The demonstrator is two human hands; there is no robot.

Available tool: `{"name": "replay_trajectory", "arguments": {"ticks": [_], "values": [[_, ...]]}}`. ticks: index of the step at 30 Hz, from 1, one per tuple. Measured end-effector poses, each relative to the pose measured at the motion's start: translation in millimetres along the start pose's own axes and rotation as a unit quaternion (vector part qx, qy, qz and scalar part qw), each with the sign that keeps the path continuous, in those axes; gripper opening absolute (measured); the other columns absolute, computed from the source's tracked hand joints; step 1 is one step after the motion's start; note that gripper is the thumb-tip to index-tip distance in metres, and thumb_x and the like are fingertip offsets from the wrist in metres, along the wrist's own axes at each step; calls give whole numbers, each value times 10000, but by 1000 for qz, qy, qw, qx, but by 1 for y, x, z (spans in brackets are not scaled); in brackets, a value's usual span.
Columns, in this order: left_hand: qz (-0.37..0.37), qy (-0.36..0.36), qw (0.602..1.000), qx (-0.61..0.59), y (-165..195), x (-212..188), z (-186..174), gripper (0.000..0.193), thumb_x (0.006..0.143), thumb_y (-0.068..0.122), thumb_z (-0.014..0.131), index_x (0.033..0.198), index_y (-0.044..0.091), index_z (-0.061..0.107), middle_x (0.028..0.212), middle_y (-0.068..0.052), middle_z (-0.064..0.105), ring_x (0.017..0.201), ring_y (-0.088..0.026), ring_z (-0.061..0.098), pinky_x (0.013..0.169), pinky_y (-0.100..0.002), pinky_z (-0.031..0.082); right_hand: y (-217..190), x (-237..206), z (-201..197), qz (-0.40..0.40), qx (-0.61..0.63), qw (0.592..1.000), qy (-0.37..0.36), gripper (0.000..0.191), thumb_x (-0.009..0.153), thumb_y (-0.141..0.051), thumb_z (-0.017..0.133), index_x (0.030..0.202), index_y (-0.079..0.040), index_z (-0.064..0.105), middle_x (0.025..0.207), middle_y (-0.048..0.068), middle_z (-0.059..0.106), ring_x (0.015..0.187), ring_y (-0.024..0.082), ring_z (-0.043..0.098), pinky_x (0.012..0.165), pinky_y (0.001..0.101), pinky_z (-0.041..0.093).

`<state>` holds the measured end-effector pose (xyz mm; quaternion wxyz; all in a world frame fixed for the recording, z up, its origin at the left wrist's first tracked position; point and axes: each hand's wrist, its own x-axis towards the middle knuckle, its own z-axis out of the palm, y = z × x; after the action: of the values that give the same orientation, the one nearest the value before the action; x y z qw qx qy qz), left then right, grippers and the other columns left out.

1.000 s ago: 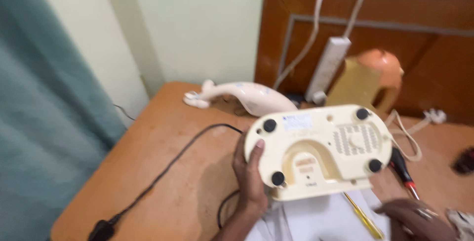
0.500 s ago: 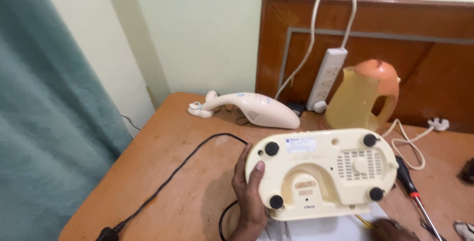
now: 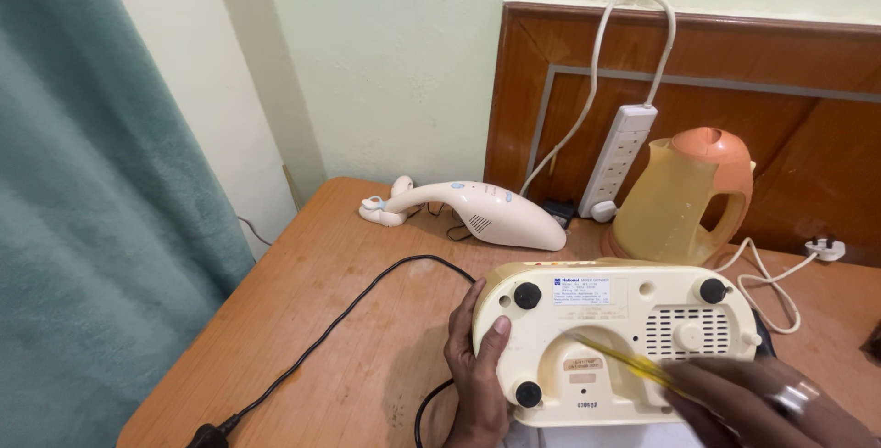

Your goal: The person uses a screwdriver to unscrew screws from the base of a small electric appliance lying upside down on a table, removing screws one at a time and setting them on a paper sheet. Near the end, the person wipes the appliance base with a cloth.

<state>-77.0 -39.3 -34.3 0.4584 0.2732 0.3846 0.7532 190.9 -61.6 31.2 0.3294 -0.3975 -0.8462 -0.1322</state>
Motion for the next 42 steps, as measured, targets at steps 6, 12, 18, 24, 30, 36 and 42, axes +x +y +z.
{"name": "replay_trajectory", "arguments": {"ticks": [6, 12, 18, 24, 30, 36, 42], "values": [[8, -10, 999, -41, -1, -1, 0, 620, 839, 134, 663, 1425, -26, 536, 1401, -164, 569, 1247, -250, 614, 1041, -370, 501, -57, 82, -6, -143, -6, 988, -61, 367, 856, -159, 704, 1221, -135, 743, 1095, 49, 730, 982, 210, 725, 748, 370, 568], [9, -13, 999, -37, -1, -5, 1, 615, 844, 129, 662, 1427, -21, 537, 1413, -153, 544, 1260, -247, 609, 1050, -382, 500, -78, 117, -8, -172, 34, 977, -121, 432, 709, -78, 691, 1140, -68, 715, 1074, 133, 717, 921, 277, 692, 660, 395, 575], [-2, 3, 1000, -26, 2, -4, 2, 607, 847, 129, 651, 1428, -12, 546, 1415, -147, 540, 1278, -252, 604, 1069, -383, 485, -71, 109, 4, -184, 20, 976, -119, 344, 872, -240, 739, 1172, -79, 683, 1046, 96, 706, 951, 254, 688, 719, 398, 560], [-15, -5, 999, -30, 4, -6, 3, 622, 841, 126, 646, 1440, 7, 526, 1428, -139, 521, 1293, -251, 597, 1077, -384, 484, -61, 103, 13, -169, 4, 973, -159, 456, 810, -160, 727, 1264, -119, 710, 1029, 91, 718, 875, 241, 705, 686, 396, 546], [11, -6, 1000, -11, 2, -6, 3, 608, 853, 133, 647, 1432, -18, 542, 1418, -158, 527, 1285, -264, 597, 1075, -390, 477, -59, 94, 13, -61, 35, 982, -176, 423, 856, -293, 786, 1272, -229, 744, 1021, 65, 730, 812, 238, 700, 698, 392, 560], [8, 5, 1000, -7, 0, -4, 3, 581, 864, 132, 634, 1424, 2, 553, 1399, -150, 553, 1267, -251, 612, 1051, -378, 495, -61, 95, 23, -77, 37, 979, -184, 371, 895, -271, 755, 1243, -153, 703, 1067, 76, 731, 824, 237, 694, 716, 402, 550], [2, 1, 1000, -3, 0, -4, 3, 570, 858, 110, 630, 1412, 2, 555, 1416, -138, 551, 1273, -247, 609, 1056, -371, 497, -62, 99, 27, -109, 46, 975, -189, 395, 846, -222, 739, 1218, -99, 690, 1108, 121, 719, 877, 256, 688, 722, 416, 539]]}}
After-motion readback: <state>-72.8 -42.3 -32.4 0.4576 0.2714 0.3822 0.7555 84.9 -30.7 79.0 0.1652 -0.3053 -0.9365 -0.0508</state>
